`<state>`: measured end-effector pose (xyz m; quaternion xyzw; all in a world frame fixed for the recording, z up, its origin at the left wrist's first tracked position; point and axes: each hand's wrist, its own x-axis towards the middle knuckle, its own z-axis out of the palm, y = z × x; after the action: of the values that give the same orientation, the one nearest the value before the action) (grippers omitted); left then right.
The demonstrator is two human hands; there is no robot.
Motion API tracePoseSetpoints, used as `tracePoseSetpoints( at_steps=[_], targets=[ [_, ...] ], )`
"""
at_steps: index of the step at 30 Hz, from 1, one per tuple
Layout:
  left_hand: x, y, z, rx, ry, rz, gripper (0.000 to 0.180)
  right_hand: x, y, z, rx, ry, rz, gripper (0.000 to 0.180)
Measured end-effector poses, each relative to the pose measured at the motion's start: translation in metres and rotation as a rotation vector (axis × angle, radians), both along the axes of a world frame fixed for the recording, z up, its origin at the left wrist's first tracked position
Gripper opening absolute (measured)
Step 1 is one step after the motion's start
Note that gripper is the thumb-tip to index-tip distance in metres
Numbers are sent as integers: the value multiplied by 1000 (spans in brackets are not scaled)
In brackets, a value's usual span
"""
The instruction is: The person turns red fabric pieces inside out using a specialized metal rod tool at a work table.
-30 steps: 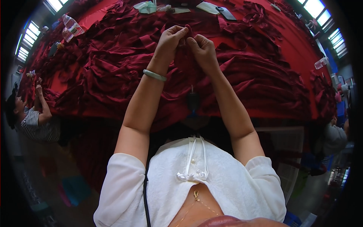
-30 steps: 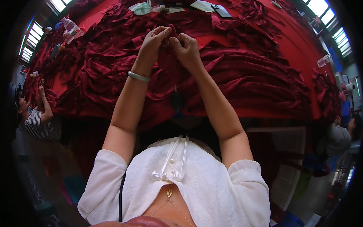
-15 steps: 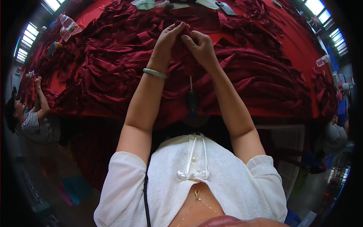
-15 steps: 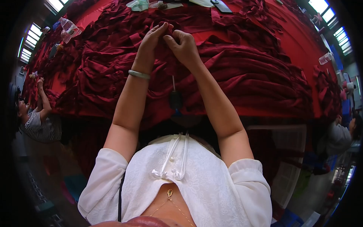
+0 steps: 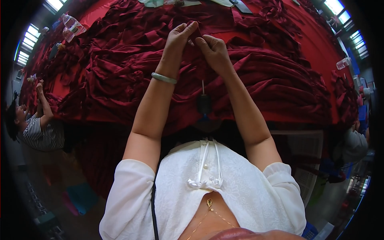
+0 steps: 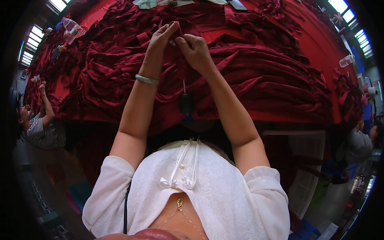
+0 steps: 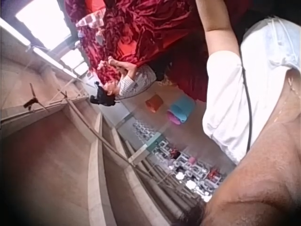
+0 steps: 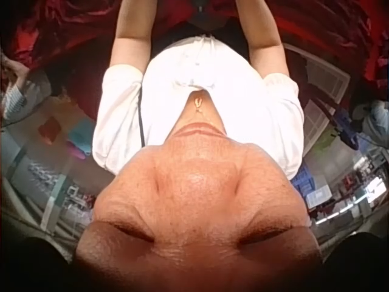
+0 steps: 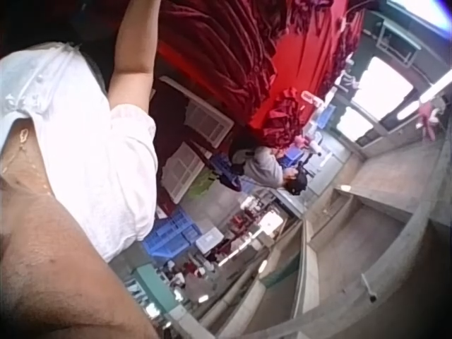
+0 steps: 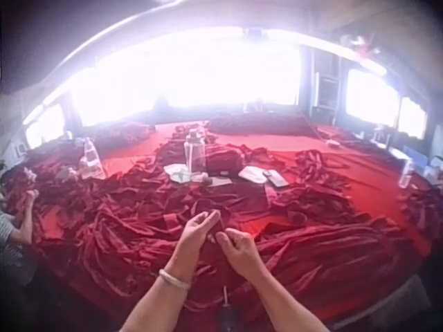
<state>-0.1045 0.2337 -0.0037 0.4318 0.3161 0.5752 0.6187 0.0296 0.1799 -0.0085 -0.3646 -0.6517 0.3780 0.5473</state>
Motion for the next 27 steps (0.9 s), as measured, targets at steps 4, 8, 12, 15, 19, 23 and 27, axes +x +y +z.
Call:
tracePoseSetpoints(
  at_steps=[4, 8, 12, 15, 19, 23, 27],
  targets=[
    [-1, -11, -10, -8, -57, -56, 16, 1, 1, -13, -20, 75, 35, 26],
    [8, -11, 6, -117, -89, -30, 13, 7, 7, -11, -17, 24, 38, 28],
    [2, -6, 6, -80, -168, -66, 11, 3, 9, -4, -35, -18, 21, 29],
    [-3, -7, 0, -43, -119, -42, 9, 2, -1, -2, 19, -12, 9, 29],
    [0, -20, 4, -21, -116, -54, 10, 7, 2, -9, 34, -79, -38, 29],
    [-6, -18, -2, -55, -157, -57, 9, 16, 15, 0, 24, -187, 7, 33],
    [1, -16, -7, -67, -292, -100, 9, 10, 53, 16, 52, -124, 38, 35]
  ],
)
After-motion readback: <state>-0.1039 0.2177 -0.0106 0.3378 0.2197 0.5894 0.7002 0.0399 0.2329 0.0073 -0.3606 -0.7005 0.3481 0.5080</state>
